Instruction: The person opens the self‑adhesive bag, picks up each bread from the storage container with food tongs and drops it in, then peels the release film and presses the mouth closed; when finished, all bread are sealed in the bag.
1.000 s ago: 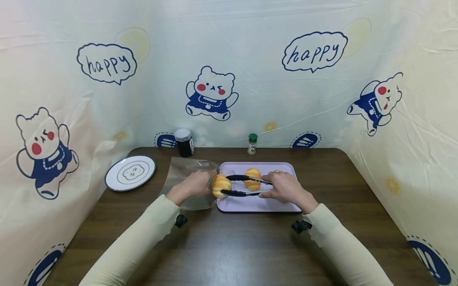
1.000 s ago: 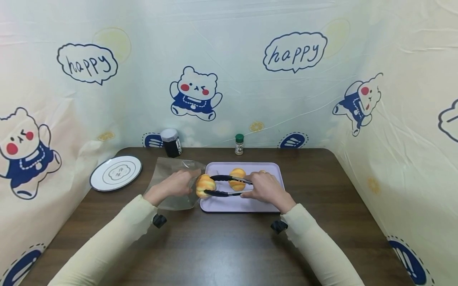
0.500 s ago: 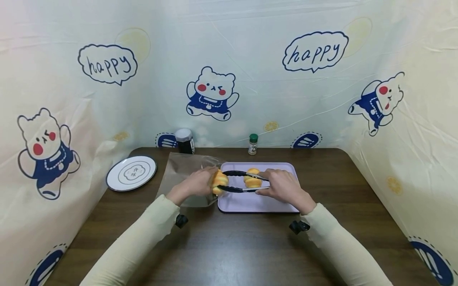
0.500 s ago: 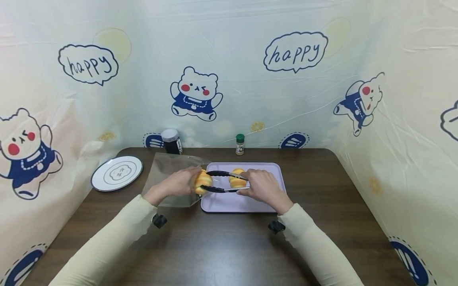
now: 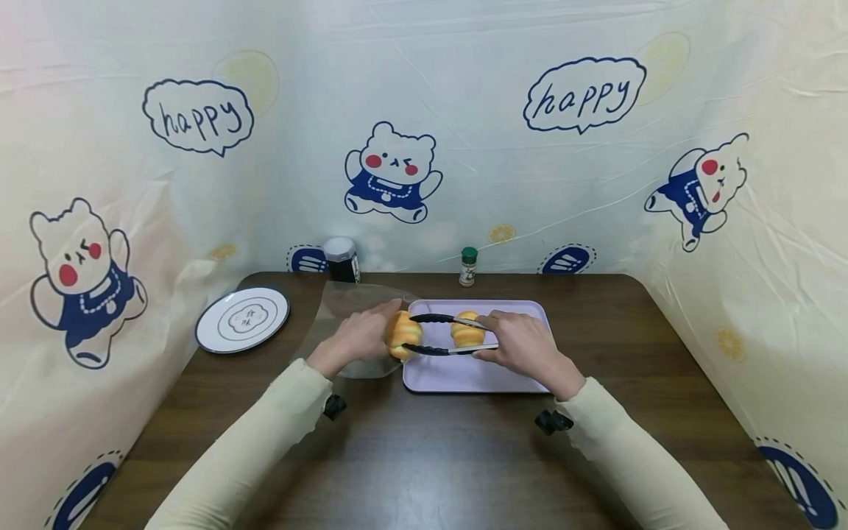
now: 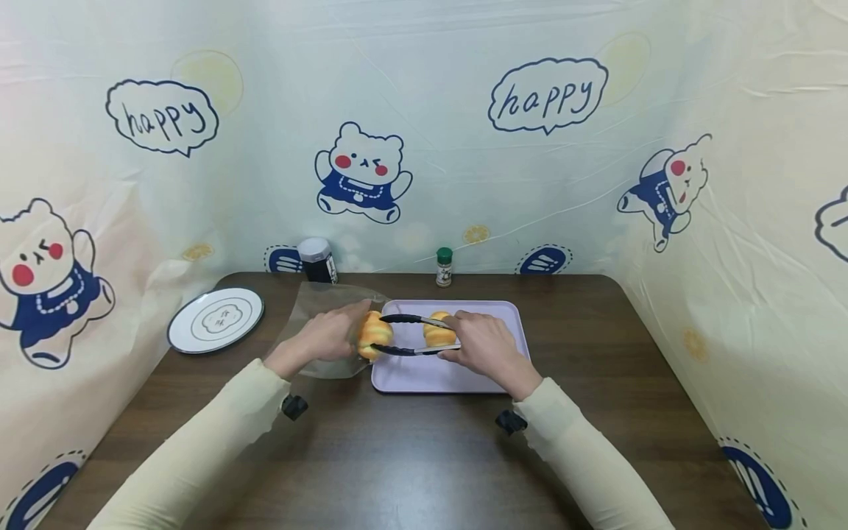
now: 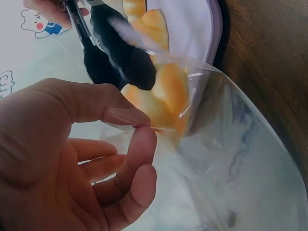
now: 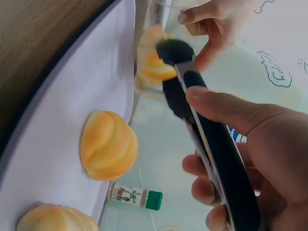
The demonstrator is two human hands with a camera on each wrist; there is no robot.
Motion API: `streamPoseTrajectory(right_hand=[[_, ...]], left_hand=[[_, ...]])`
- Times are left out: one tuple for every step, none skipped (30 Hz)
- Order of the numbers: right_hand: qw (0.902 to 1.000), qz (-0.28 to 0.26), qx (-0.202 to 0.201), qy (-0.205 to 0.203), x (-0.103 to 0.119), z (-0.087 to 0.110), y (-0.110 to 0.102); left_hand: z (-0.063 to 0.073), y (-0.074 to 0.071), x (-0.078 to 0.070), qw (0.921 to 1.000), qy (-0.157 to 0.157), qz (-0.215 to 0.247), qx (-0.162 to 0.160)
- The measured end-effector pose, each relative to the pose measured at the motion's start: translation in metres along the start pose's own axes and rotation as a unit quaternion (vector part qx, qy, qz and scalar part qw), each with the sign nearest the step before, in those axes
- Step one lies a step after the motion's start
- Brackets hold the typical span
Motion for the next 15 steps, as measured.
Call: streamPoseTrajectory(right_hand=[[0.9999, 0.009, -0.003, -0.008, 0.002, -0.0001, -0.0012], [0.9997, 0.018, -0.007, -0.015, 0.004, -0.0002, -0.0023], [0.9994, 0.026, -0.01, -0.021, 0.0058, -0.0007, -0.0034], [0.9991, 0.032, -0.013, -0.026, 0.0074, -0.0011, -0.0043], [0.9989, 0.036, -0.015, -0.028, 0.0086, -0.0017, -0.0051], [0.9987, 0.039, -0.016, -0.029, 0.0095, -0.0023, -0.0057], [0.9989, 0.037, -0.015, -0.027, 0.0099, -0.003, -0.0059], [0.9991, 0.033, -0.014, -0.024, 0.0101, -0.0037, -0.006], [0.9993, 0.03, -0.012, -0.019, 0.0098, -0.0044, -0.0059], [0.9996, 0.023, -0.009, -0.013, 0.0094, -0.0048, -0.0055], [0.9998, 0.019, -0.006, -0.006, 0.0087, -0.0053, -0.0049], [0.9999, 0.015, -0.002, 0.0, 0.0082, -0.0056, -0.0042], [0.9999, 0.009, 0.001, 0.005, 0.0079, -0.0059, -0.0036], [0.9999, 0.006, 0.003, 0.008, 0.0079, -0.0061, -0.0031], [0.9999, 0.006, 0.004, 0.009, 0.008, -0.0062, -0.0026]], left_hand=[[-0.0001, 0.0, -0.0002, 1.0, 0.001, 0.001, 0.001], [-0.0004, 0.0001, -0.0004, 1.0, 0.003, 0.001, 0.002], [-0.0006, 0.0001, -0.001, 1.0, 0.007, 0.0, 0.003], [-0.0009, 0.0004, -0.0013, 0.9999, 0.008, 0.003, 0.006], [-0.0012, 0.0004, -0.0019, 0.9999, 0.01, 0.005, 0.009], [-0.0013, 0.0003, -0.0026, 0.9999, 0.013, 0.005, 0.009], [-0.0015, 0.0005, -0.0032, 0.9998, 0.015, 0.008, 0.011], [-0.0013, 0.0002, -0.0037, 0.9997, 0.017, 0.011, 0.01], [-0.0009, -0.0001, -0.0041, 0.9997, 0.018, 0.013, 0.009], [-0.0006, -0.0006, -0.0044, 0.9997, 0.02, 0.015, 0.008], [-0.0003, -0.0014, -0.0054, 0.9996, 0.026, 0.013, 0.003], [0.0001, -0.0019, -0.0057, 0.9995, 0.028, 0.014, -0.001], [0.0006, -0.0025, -0.0062, 0.9994, 0.03, 0.014, -0.003], [0.001, -0.0028, -0.0063, 0.9994, 0.03, 0.016, -0.004], [0.0011, -0.0029, -0.0062, 0.9995, 0.029, 0.015, -0.004]])
Point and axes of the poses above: each hand's wrist, its own z-axis away from the middle knuckle, its own y-axis out of the palm, x = y × z, the point moved 7 cm from there along -z, towards the middle knuckle, and after that the axes turned 2 degrees about x, right-handed, at the moved point
